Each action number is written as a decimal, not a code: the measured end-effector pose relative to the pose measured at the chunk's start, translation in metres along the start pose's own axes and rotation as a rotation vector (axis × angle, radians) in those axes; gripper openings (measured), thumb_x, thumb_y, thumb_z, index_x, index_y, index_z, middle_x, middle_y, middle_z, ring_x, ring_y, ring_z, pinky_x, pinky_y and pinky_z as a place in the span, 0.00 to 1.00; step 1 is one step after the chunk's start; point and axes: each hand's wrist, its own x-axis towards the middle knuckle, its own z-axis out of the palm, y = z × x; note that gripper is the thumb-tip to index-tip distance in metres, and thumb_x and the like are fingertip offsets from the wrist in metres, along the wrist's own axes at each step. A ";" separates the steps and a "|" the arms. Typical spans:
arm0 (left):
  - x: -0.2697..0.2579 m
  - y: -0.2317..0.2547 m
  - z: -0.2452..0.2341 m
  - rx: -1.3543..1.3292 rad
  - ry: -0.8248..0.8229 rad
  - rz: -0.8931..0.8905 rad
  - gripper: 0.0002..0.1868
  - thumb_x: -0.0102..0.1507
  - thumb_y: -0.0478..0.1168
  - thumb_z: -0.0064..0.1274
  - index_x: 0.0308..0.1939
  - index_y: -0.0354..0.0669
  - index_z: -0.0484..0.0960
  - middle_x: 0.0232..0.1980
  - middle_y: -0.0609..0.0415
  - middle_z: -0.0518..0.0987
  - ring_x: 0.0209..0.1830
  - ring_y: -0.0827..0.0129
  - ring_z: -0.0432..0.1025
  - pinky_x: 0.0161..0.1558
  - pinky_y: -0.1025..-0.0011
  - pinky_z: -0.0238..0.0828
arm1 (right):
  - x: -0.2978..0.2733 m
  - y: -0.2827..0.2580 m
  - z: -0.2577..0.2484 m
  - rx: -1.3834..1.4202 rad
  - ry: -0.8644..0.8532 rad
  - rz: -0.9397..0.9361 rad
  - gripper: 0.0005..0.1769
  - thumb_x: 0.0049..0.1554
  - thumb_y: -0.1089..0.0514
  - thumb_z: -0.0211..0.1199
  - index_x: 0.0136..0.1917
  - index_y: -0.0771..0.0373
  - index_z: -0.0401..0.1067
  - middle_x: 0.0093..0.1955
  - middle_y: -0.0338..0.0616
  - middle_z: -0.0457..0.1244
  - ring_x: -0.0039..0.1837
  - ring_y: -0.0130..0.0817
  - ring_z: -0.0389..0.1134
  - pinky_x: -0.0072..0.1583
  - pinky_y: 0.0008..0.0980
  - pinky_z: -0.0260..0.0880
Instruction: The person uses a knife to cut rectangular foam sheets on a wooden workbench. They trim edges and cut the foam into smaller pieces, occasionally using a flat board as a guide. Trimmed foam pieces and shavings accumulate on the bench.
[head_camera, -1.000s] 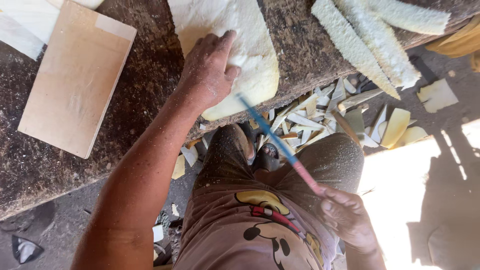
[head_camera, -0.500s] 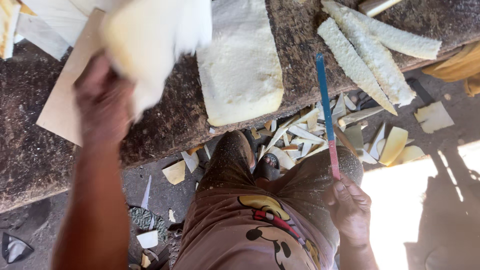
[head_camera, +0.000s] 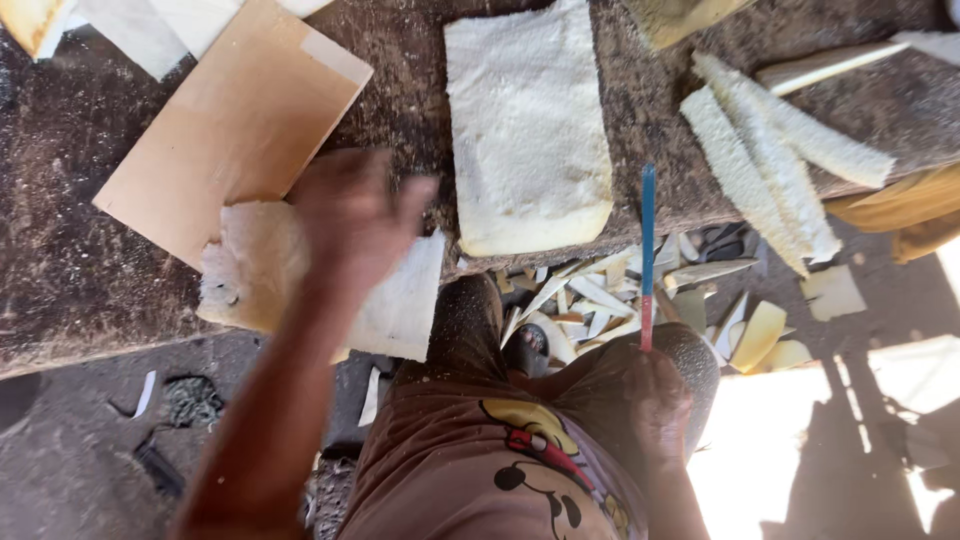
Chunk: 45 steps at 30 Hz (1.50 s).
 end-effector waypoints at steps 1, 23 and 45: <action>0.013 0.018 0.022 0.250 -0.279 -0.054 0.37 0.66 0.68 0.57 0.58 0.37 0.78 0.47 0.40 0.80 0.48 0.52 0.72 0.57 0.48 0.64 | -0.001 0.004 -0.002 -0.306 0.022 -0.299 0.07 0.65 0.62 0.57 0.53 0.64 0.76 0.38 0.40 0.65 0.37 0.23 0.63 0.37 0.24 0.63; 0.033 0.043 0.049 -1.112 -0.298 -0.595 0.23 0.56 0.51 0.66 0.49 0.42 0.83 0.45 0.50 0.87 0.49 0.65 0.82 0.56 0.60 0.82 | 0.022 0.029 0.001 0.006 0.052 -0.033 0.09 0.65 0.61 0.58 0.55 0.64 0.77 0.35 0.43 0.65 0.35 0.29 0.63 0.36 0.29 0.63; -0.112 -0.066 -0.046 0.176 -0.165 0.027 0.27 0.67 0.58 0.48 0.61 0.43 0.78 0.68 0.39 0.71 0.68 0.44 0.64 0.70 0.42 0.55 | 0.019 0.042 0.008 0.170 0.067 0.069 0.07 0.65 0.61 0.60 0.55 0.65 0.76 0.39 0.43 0.65 0.38 0.28 0.63 0.37 0.27 0.62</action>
